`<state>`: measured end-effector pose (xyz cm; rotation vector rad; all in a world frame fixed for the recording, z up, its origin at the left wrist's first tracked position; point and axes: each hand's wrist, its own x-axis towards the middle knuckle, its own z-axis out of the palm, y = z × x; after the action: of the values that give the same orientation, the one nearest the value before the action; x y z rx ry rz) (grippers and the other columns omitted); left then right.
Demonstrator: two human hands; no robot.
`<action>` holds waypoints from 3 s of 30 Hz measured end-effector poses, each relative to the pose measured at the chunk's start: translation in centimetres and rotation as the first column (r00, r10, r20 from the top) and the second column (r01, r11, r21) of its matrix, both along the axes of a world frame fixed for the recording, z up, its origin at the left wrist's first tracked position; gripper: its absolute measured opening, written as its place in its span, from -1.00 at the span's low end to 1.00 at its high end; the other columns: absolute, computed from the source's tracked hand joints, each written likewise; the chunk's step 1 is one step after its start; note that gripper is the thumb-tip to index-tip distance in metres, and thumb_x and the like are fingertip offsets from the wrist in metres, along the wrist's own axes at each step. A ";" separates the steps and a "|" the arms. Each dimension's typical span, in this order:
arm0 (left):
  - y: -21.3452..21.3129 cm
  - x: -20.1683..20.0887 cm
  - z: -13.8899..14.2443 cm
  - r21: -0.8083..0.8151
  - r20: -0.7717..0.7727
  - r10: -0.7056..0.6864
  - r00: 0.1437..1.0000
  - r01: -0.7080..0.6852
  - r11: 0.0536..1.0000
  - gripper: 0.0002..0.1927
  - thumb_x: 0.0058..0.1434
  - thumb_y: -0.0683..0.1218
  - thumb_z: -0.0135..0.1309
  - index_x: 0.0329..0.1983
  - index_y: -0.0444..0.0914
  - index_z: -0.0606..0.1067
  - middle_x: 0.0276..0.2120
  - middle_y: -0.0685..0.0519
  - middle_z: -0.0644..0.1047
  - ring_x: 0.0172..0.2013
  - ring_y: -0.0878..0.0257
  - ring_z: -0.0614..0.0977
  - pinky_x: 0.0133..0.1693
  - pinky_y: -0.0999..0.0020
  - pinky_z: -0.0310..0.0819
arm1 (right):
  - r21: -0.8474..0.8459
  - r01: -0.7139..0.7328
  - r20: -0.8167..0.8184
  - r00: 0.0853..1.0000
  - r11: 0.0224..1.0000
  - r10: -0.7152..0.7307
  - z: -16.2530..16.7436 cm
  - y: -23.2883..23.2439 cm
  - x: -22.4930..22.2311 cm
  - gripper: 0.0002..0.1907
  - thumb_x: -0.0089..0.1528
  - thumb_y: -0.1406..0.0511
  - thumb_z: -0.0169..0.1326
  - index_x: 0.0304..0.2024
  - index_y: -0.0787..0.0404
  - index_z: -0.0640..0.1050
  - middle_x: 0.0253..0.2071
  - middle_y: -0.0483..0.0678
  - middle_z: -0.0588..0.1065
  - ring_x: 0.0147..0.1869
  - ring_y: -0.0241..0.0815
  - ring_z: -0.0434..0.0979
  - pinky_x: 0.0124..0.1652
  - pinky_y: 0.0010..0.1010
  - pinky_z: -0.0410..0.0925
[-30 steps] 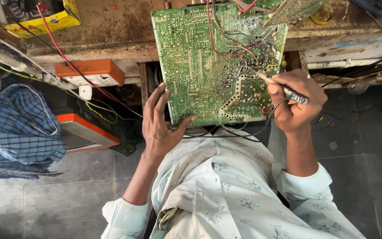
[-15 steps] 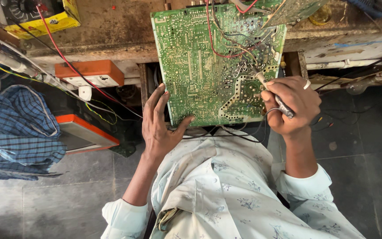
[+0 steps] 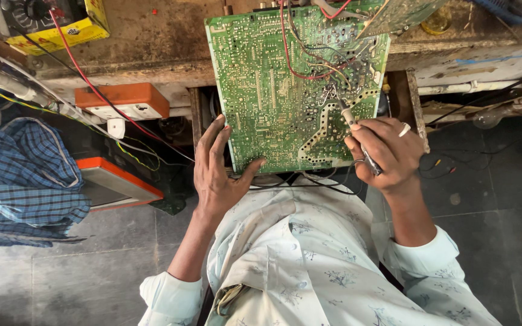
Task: The person holds a large circuit board against the workbench and solders components on it with a soldering iron, repositioning the board and touching various joints. They briefly open a small round container of flux, apply it to the board, then resume soldering and finally set the board down on the bench.
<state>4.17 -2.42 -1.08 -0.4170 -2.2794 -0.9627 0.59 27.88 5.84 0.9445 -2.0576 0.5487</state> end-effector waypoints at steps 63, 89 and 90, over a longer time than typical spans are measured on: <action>-1.2 0.0 -0.7 0.011 0.029 -0.001 1.000 0.001 1.000 -0.13 0.15 0.07 0.46 0.38 -0.26 0.23 0.38 -0.17 0.33 0.30 -0.11 0.47 0.27 0.01 0.42 | -0.234 0.041 -0.080 0.995 0.971 -0.061 -2.7 -1.8 -0.1 -0.82 0.34 0.47 0.10 0.00 0.37 0.54 -0.18 0.14 0.56 -0.21 0.11 0.60 -0.21 -0.13 0.47; -1.9 0.2 -1.0 0.004 0.029 0.007 1.000 -0.007 1.000 -0.14 0.17 0.10 0.43 0.39 -0.24 0.24 0.38 -0.15 0.32 0.32 -0.09 0.45 0.27 0.02 0.41 | -0.241 0.057 0.047 0.998 0.969 -0.048 -2.4 -2.7 0.0 -0.88 0.38 0.42 0.17 -0.05 0.34 0.57 -0.19 0.13 0.58 -0.18 0.06 0.63 -0.18 -0.22 0.46; -1.9 0.2 -1.0 0.003 0.030 0.008 1.000 -0.008 1.000 -0.14 0.17 0.10 0.43 0.39 -0.24 0.24 0.38 -0.15 0.32 0.32 -0.09 0.45 0.27 0.01 0.41 | -0.239 0.059 0.051 0.998 0.969 -0.048 -2.4 -2.7 -0.1 -0.88 0.38 0.42 0.16 -0.05 0.34 0.56 -0.19 0.13 0.58 -0.17 0.05 0.63 -0.18 -0.22 0.46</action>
<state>4.37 -4.30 -2.12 -0.3941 -2.3044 -0.9742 0.53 25.16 3.46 0.7375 -1.9957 0.7766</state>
